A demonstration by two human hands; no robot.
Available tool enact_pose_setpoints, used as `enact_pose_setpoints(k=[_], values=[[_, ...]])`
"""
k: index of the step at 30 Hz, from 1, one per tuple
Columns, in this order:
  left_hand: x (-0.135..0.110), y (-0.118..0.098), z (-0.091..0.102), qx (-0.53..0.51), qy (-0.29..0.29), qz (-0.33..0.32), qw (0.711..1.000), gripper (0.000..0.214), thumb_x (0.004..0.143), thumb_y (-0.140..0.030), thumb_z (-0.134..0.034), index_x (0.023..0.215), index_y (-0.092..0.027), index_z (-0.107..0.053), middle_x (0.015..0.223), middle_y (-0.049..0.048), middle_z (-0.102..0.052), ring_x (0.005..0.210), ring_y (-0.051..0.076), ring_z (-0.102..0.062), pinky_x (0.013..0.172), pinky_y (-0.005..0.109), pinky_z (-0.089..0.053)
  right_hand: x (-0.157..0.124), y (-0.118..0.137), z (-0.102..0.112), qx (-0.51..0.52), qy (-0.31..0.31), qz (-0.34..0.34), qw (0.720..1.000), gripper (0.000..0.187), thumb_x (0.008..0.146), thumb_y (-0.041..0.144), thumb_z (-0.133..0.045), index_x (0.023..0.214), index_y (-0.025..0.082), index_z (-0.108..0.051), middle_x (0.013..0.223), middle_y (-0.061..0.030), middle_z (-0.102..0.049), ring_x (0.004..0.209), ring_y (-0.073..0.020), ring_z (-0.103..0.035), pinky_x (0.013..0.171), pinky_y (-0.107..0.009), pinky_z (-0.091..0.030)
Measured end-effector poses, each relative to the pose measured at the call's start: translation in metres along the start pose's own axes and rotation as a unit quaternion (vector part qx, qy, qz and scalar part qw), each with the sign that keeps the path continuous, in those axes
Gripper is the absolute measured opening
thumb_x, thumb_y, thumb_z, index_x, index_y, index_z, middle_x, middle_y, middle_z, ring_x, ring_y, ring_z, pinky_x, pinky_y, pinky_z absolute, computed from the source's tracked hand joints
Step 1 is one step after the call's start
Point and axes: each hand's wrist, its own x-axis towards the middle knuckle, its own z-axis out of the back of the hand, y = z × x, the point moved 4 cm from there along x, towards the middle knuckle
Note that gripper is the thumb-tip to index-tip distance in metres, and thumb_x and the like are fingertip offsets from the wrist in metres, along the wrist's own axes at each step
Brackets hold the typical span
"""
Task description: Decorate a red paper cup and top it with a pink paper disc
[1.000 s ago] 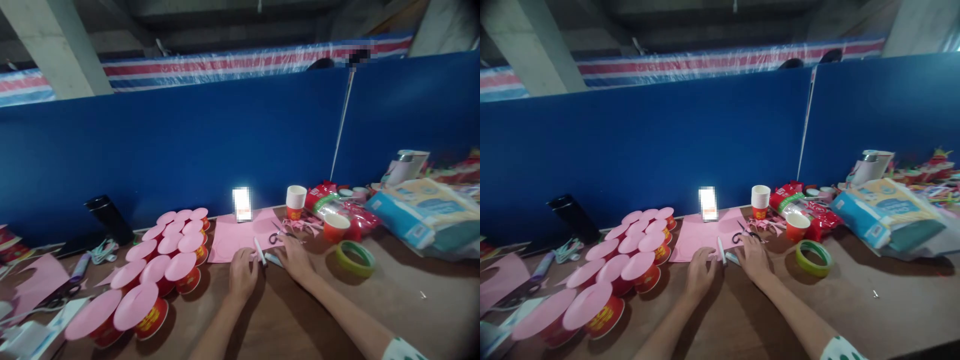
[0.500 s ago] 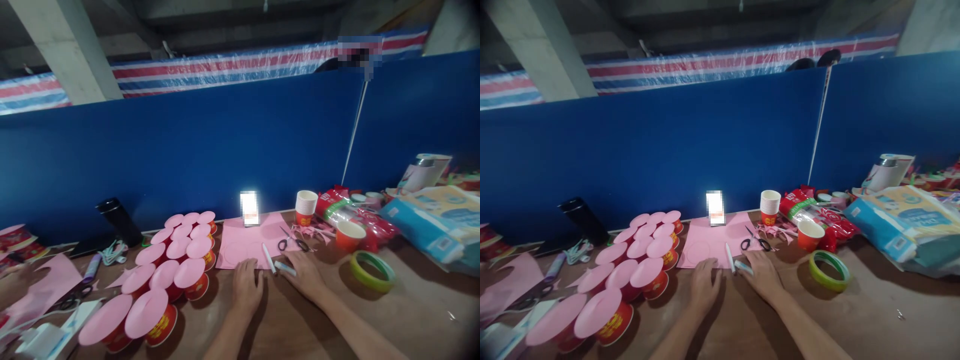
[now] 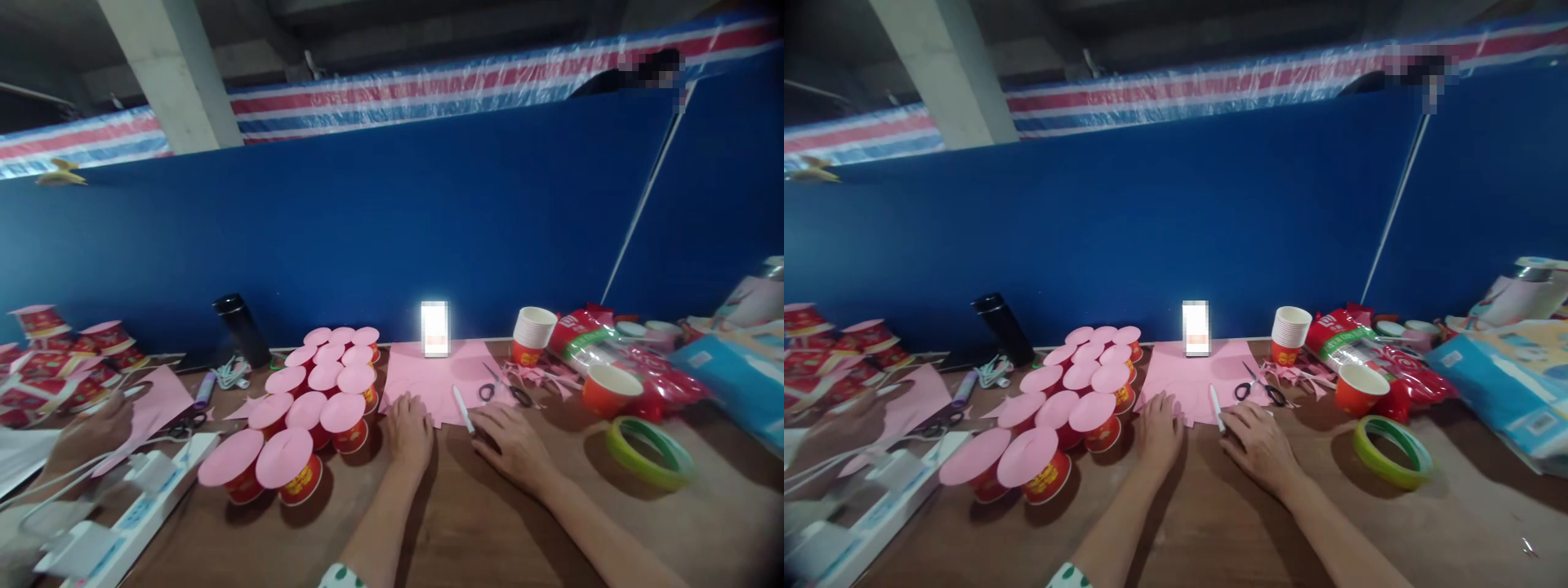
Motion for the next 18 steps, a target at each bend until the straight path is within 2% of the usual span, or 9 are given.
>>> enact_pose_setpoints(k=[3,6,9,12,15,18], values=[[-0.001,0.005,0.0,0.037,0.034,0.029,0.998,0.034,0.084,-0.025,-0.048,0.116,-0.018,-0.055,0.13,0.0133,-0.05,0.123,0.031,-0.04,0.101,0.049,-0.03,0.001,0.004,-0.002,0.004,0.02,0.017,1.0,0.025,0.087,0.029,-0.051,0.108,0.026,-0.063,0.107,-0.0063,-0.064,0.102,-0.0227,-0.055,0.091,-0.039,-0.043],[-0.003,0.0,0.004,0.051,0.05,0.008,0.997,0.022,0.085,-0.03,-0.048,0.1,-0.019,-0.061,0.117,0.0109,-0.057,0.116,0.028,-0.044,0.1,0.047,-0.031,0.0,-0.003,-0.005,-0.009,0.005,-0.018,1.0,0.02,0.087,0.028,-0.048,0.098,0.023,-0.065,0.099,-0.0075,-0.065,0.097,-0.023,-0.056,0.087,-0.039,-0.043],[-0.005,-0.002,0.007,0.056,0.052,0.004,0.997,0.02,0.084,-0.032,-0.049,0.092,-0.019,-0.062,0.109,0.0102,-0.058,0.109,0.026,-0.048,0.094,0.043,-0.035,-0.002,-0.007,-0.007,-0.018,0.0,-0.029,0.999,0.019,0.088,0.029,-0.047,0.086,0.021,-0.064,0.091,-0.0076,-0.065,0.093,-0.0228,-0.056,0.085,-0.037,-0.043],[-0.006,-0.003,0.007,0.058,0.045,0.007,0.997,0.02,0.082,-0.029,-0.05,0.095,-0.019,-0.061,0.109,0.0098,-0.058,0.107,0.026,-0.049,0.092,0.042,-0.036,-0.002,-0.007,-0.006,-0.029,-0.002,-0.035,0.999,0.019,0.088,0.033,-0.049,0.086,0.02,-0.062,0.088,-0.008,-0.063,0.089,-0.0228,-0.055,0.081,-0.035,-0.043],[-0.007,-0.004,0.006,0.047,0.035,0.01,0.998,0.028,0.08,-0.025,-0.051,0.106,-0.02,-0.059,0.115,0.0101,-0.056,0.108,0.026,-0.049,0.092,0.041,-0.036,-0.002,-0.006,-0.006,-0.047,0.006,-0.047,0.998,0.021,0.086,0.037,-0.053,0.092,0.019,-0.062,0.088,-0.0084,-0.063,0.088,-0.0238,-0.054,0.079,-0.035,-0.042],[-0.006,-0.005,0.005,0.038,0.041,0.006,0.998,0.035,0.079,-0.023,-0.052,0.113,-0.021,-0.057,0.12,0.0104,-0.055,0.11,0.026,-0.049,0.091,0.038,-0.038,-0.003,-0.005,-0.009,-0.049,0.019,-0.044,0.998,0.018,0.086,0.031,-0.052,0.096,0.019,-0.061,0.09,-0.008,-0.065,0.088,-0.0231,-0.056,0.078,-0.033,-0.042]])
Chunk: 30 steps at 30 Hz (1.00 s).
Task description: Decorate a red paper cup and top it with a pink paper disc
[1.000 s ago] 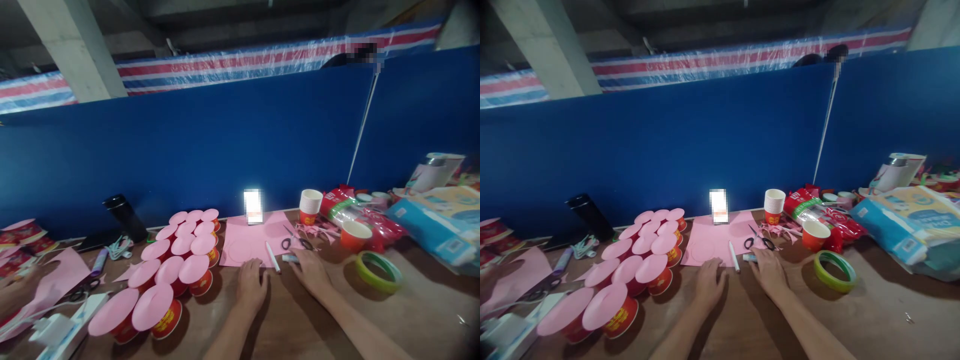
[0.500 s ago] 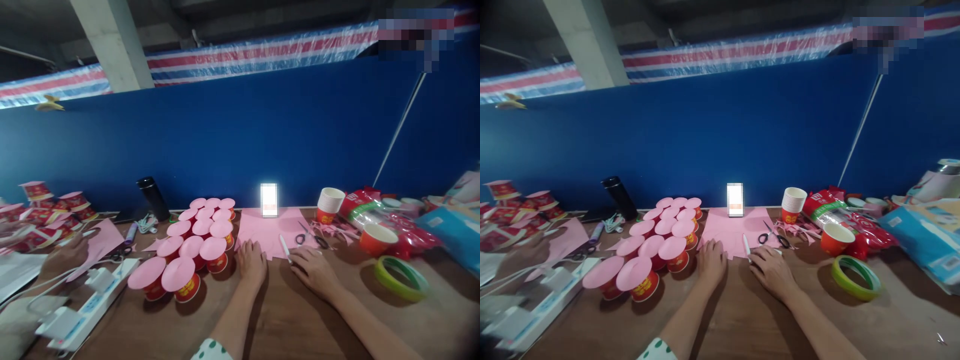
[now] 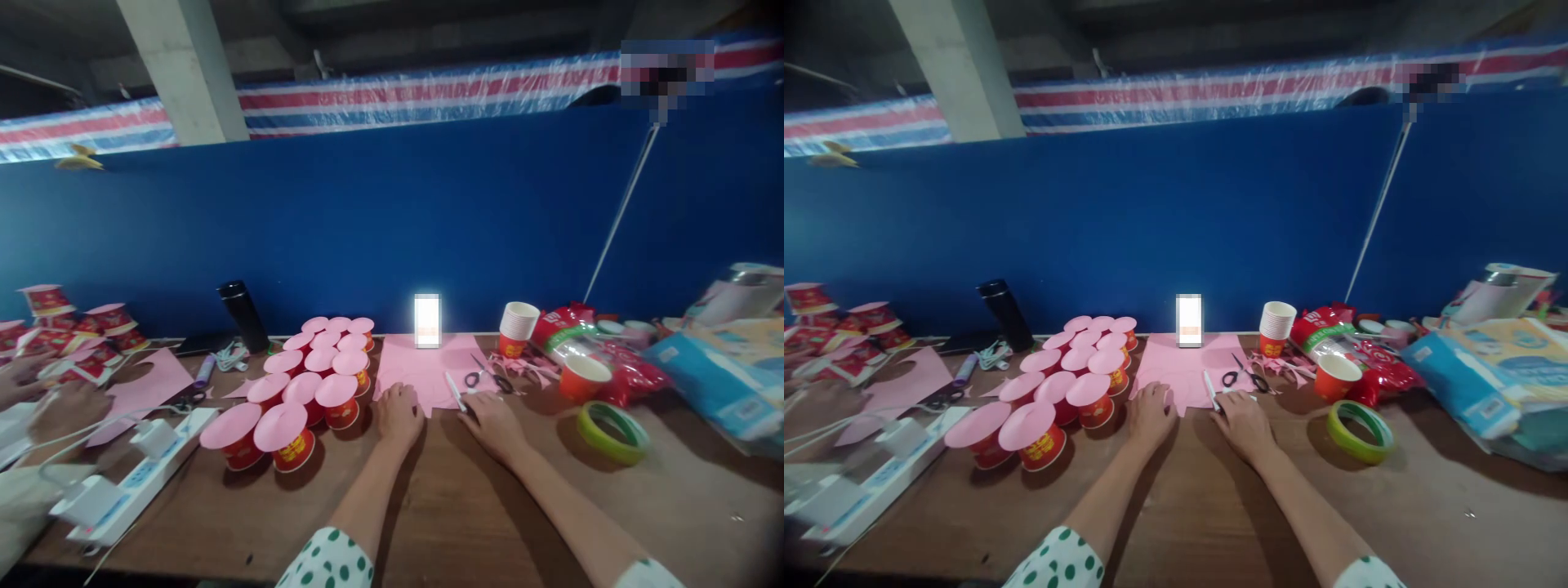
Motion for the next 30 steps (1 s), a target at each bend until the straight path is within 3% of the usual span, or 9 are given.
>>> enact_pose_setpoints(k=[4,8,10,14,19,24,30], values=[[0.0,-0.003,-0.001,0.004,-0.001,-0.013,1.0,0.036,0.08,-0.023,-0.051,0.115,-0.02,-0.057,0.116,0.0103,-0.057,0.106,0.024,-0.051,0.09,0.036,-0.038,-0.001,-0.008,0.003,0.015,-0.049,-0.028,0.998,0.019,0.09,0.028,-0.046,0.094,0.019,-0.062,0.089,-0.0076,-0.065,0.087,-0.0215,-0.057,0.078,-0.031,-0.042],[-0.001,-0.008,0.001,-0.003,-0.031,-0.039,0.999,0.033,0.086,-0.026,-0.042,0.114,-0.019,-0.058,0.113,0.0107,-0.059,0.105,0.024,-0.051,0.092,0.037,-0.037,0.001,-0.043,0.009,0.024,-0.14,-0.142,0.98,0.025,0.089,0.024,-0.039,0.1,0.017,-0.061,0.096,-0.0103,-0.065,0.09,-0.0225,-0.057,0.082,-0.035,-0.043],[-0.001,-0.01,0.001,-0.012,-0.034,-0.051,0.998,0.032,0.087,-0.026,-0.041,0.112,-0.019,-0.059,0.113,0.0102,-0.06,0.106,0.023,-0.051,0.093,0.038,-0.036,0.002,-0.063,0.009,0.018,-0.152,-0.198,0.968,0.028,0.086,0.022,-0.041,0.104,0.014,-0.06,0.097,-0.0126,-0.065,0.092,-0.0252,-0.057,0.081,-0.038,-0.044],[0.001,-0.011,-0.001,-0.036,-0.03,-0.069,0.997,0.03,0.088,-0.025,-0.041,0.112,-0.018,-0.059,0.112,0.0092,-0.061,0.108,0.022,-0.051,0.095,0.037,-0.036,0.003,-0.08,0.004,0.017,-0.145,-0.201,0.969,0.029,0.084,0.018,-0.04,0.104,0.014,-0.061,0.093,-0.0112,-0.066,0.09,-0.0244,-0.058,0.08,-0.038,-0.045],[0.003,-0.01,-0.003,-0.047,-0.035,-0.077,0.995,0.029,0.088,-0.025,-0.042,0.111,-0.018,-0.059,0.111,0.009,-0.061,0.108,0.022,-0.051,0.095,0.036,-0.036,0.005,-0.069,0.0,0.013,-0.135,-0.184,0.973,0.032,0.087,0.02,-0.039,0.112,0.013,-0.058,0.105,-0.013,-0.064,0.099,-0.0254,-0.056,0.086,-0.041,-0.044],[0.003,-0.01,-0.006,-0.045,-0.029,-0.092,0.994,0.029,0.088,-0.026,-0.042,0.109,-0.017,-0.06,0.11,0.0095,-0.062,0.107,0.023,-0.051,0.094,0.037,-0.037,0.007,-0.042,-0.004,0.035,-0.039,-0.078,0.996,0.025,0.091,0.026,-0.041,0.103,0.021,-0.063,0.104,-0.0068,-0.066,0.1,-0.0233,-0.059,0.085,-0.037,-0.046],[0.002,-0.012,-0.016,-0.042,-0.012,-0.125,0.991,0.03,0.09,-0.029,-0.04,0.109,-0.018,-0.06,0.108,0.0099,-0.062,0.104,0.023,-0.053,0.092,0.037,-0.037,0.003,-0.027,0.0,0.025,-0.01,-0.074,0.997,0.023,0.09,0.03,-0.048,0.106,0.028,-0.063,0.1,-0.0022,-0.068,0.095,-0.0204,-0.062,0.084,-0.03,-0.047]])
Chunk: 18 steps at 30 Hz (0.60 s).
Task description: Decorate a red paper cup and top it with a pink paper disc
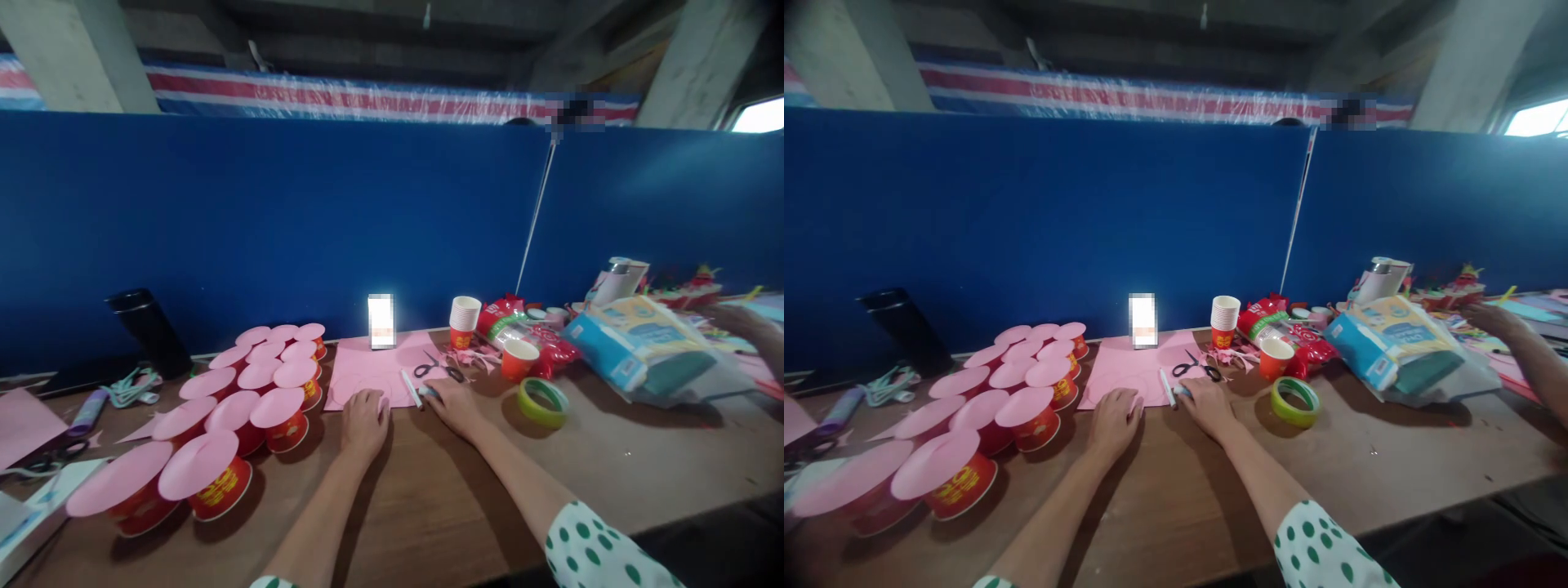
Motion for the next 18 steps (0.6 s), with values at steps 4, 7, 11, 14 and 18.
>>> enact_pose_setpoints(k=[4,7,11,14,18], values=[[0.0,0.0,-0.002,-0.003,-0.014,-0.007,1.0,0.031,0.09,-0.031,-0.039,0.109,-0.017,-0.059,0.109,0.0103,-0.062,0.105,0.023,-0.052,0.093,0.038,-0.037,0.003,-0.014,0.011,-0.03,-0.024,-0.075,0.996,0.03,0.093,0.031,-0.037,0.112,0.024,-0.06,0.11,-0.0037,-0.065,0.104,-0.0185,-0.058,0.091,-0.028,-0.043],[0.0,0.001,-0.002,-0.007,-0.01,-0.01,1.0,0.03,0.09,-0.031,-0.039,0.109,-0.017,-0.059,0.108,0.0103,-0.062,0.103,0.023,-0.053,0.092,0.038,-0.038,0.011,-0.045,0.023,-0.076,-0.041,-0.179,0.98,0.036,0.094,0.023,-0.03,0.115,0.014,-0.057,0.112,-0.0118,-0.063,0.108,-0.0228,-0.055,0.093,-0.035,-0.04],[0.001,0.0,-0.001,-0.014,-0.007,-0.013,1.0,0.029,0.09,-0.03,-0.039,0.107,-0.017,-0.059,0.106,0.01,-0.062,0.102,0.023,-0.053,0.091,0.037,-0.038,0.018,-0.084,0.03,-0.123,0.003,-0.257,0.959,0.034,0.09,0.015,-0.037,0.118,0.009,-0.056,0.11,-0.0183,-0.063,0.107,-0.0246,-0.055,0.089,-0.034,-0.041],[0.0,-0.001,0.001,-0.017,-0.008,-0.008,1.0,0.028,0.09,-0.029,-0.041,0.107,-0.017,-0.059,0.105,0.0102,-0.062,0.101,0.023,-0.053,0.09,0.037,-0.038,0.016,-0.094,0.025,-0.136,0.051,-0.264,0.954,0.03,0.09,0.016,-0.04,0.11,0.015,-0.062,0.107,-0.0148,-0.065,0.102,-0.0227,-0.059,0.082,-0.031,-0.044],[-0.001,-0.003,0.004,-0.024,-0.005,-0.003,1.0,0.027,0.09,-0.029,-0.04,0.104,-0.019,-0.061,0.103,0.0095,-0.062,0.098,0.023,-0.053,0.088,0.037,-0.038,0.01,-0.09,0.02,-0.15,0.075,-0.269,0.949,0.031,0.093,0.025,-0.037,0.109,0.017,-0.063,0.111,-0.0131,-0.064,0.103,-0.024,-0.059,0.081,-0.033,-0.046]])
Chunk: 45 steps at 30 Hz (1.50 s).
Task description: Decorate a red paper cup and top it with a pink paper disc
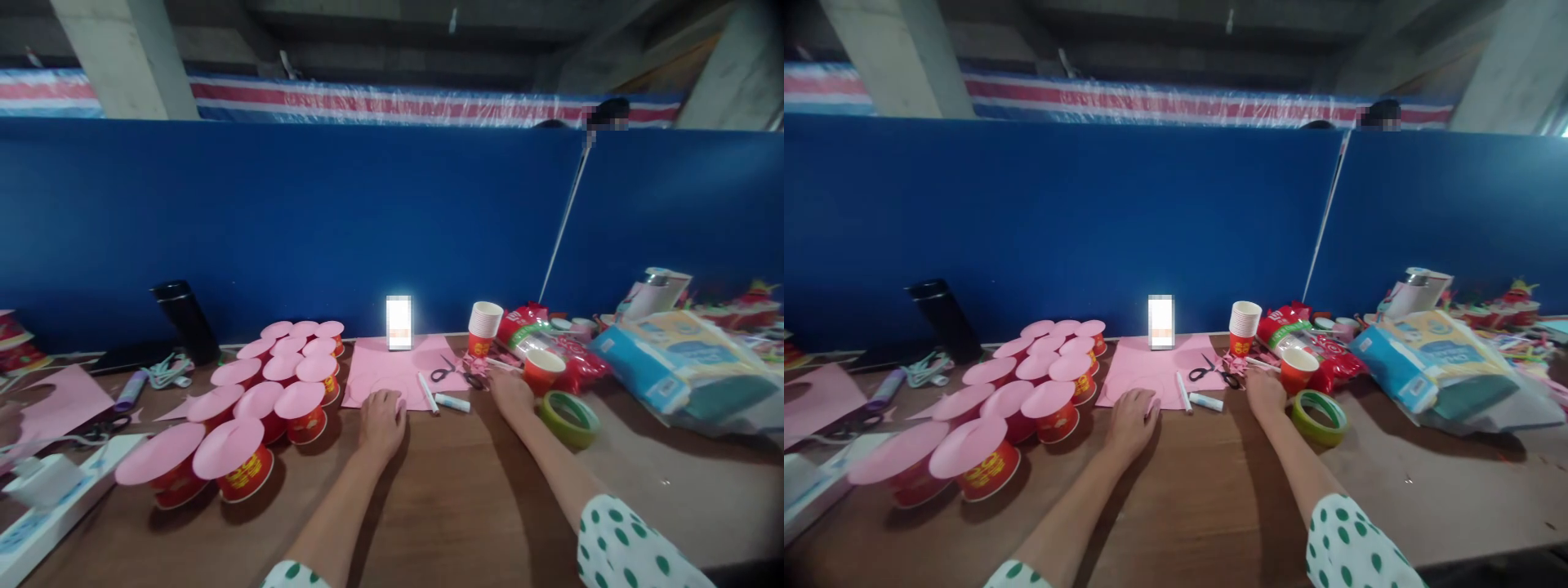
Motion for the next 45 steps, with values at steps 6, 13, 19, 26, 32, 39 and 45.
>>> enact_pose_setpoints(k=[6,13,19,26,32,39,45], values=[[0.0,0.002,-0.003,-0.014,-0.007,0.009,1.0,0.027,0.089,-0.029,-0.041,0.107,-0.019,-0.06,0.105,0.0089,-0.062,0.1,0.023,-0.052,0.09,0.037,-0.038,0.002,0.002,0.006,0.004,0.006,-0.026,1.0,0.037,0.092,0.021,-0.034,0.124,0.02,-0.053,0.122,-0.0114,-0.059,0.107,-0.0233,-0.058,0.082,-0.032,-0.046],[0.0,0.003,-0.003,-0.013,-0.013,0.005,1.0,0.027,0.09,-0.029,-0.041,0.105,-0.019,-0.06,0.104,0.0087,-0.062,0.1,0.023,-0.052,0.089,0.037,-0.038,0.004,0.007,0.005,0.027,0.001,-0.059,0.998,0.037,0.093,0.021,-0.033,0.125,0.021,-0.052,0.123,-0.0121,-0.056,0.108,-0.0223,-0.057,0.086,-0.031,-0.044],[0.0,0.001,-0.003,-0.007,-0.011,0.001,1.0,0.026,0.09,-0.028,-0.041,0.106,-0.019,-0.059,0.104,0.0085,-0.062,0.1,0.022,-0.052,0.09,0.037,-0.038,0.007,-0.006,-0.003,0.05,0.017,-0.156,0.986,0.041,0.095,0.031,-0.026,0.124,0.02,-0.053,0.121,-0.0168,-0.056,0.105,-0.0275,-0.059,0.081,-0.042,-0.047],[0.0,0.002,-0.005,-0.007,-0.01,0.002,1.0,0.027,0.089,-0.028,-0.041,0.107,-0.02,-0.06,0.105,0.0087,-0.062,0.101,0.023,-0.052,0.09,0.037,-0.038,0.008,-0.009,-0.006,0.072,0.003,-0.165,0.984,0.041,0.094,0.034,-0.028,0.125,0.019,-0.05,0.12,-0.018,-0.056,0.105,-0.0298,-0.058,0.08,-0.043,-0.047],[0.0,0.002,-0.004,-0.02,-0.009,0.005,1.0,0.027,0.089,-0.028,-0.041,0.106,-0.019,-0.06,0.104,0.0089,-0.062,0.101,0.023,-0.052,0.09,0.037,-0.038,0.008,0.0,0.01,0.084,-0.042,-0.096,0.991,0.036,0.092,0.019,-0.031,0.117,0.01,-0.055,0.117,-0.0193,-0.056,0.11,-0.025,-0.055,0.087,-0.033,-0.042],[-0.001,0.0,-0.002,-0.031,-0.007,-0.003,0.999,0.027,0.09,-0.028,-0.04,0.104,-0.02,-0.061,0.102,0.0088,-0.062,0.098,0.023,-0.052,0.087,0.038,-0.038,-0.017,0.078,0.016,0.082,-0.013,0.048,0.995,0.028,0.091,0.024,-0.035,0.106,0.015,-0.056,0.093,-0.0104,-0.067,0.081,-0.0188,-0.064,0.07,-0.026,-0.043],[-0.001,0.0,-0.003,-0.034,-0.009,-0.005,0.999,0.026,0.09,-0.027,-0.041,0.105,-0.019,-0.06,0.102,0.008,-0.062,0.099,0.022,-0.051,0.089,0.037,-0.038,-0.053,0.136,0.01,0.021,0.043,0.152,0.987,0.025,0.087,0.034,-0.046,0.097,0.015,-0.06,0.087,-0.0152,-0.069,0.083,-0.0264,-0.066,0.068,-0.032,-0.043]])
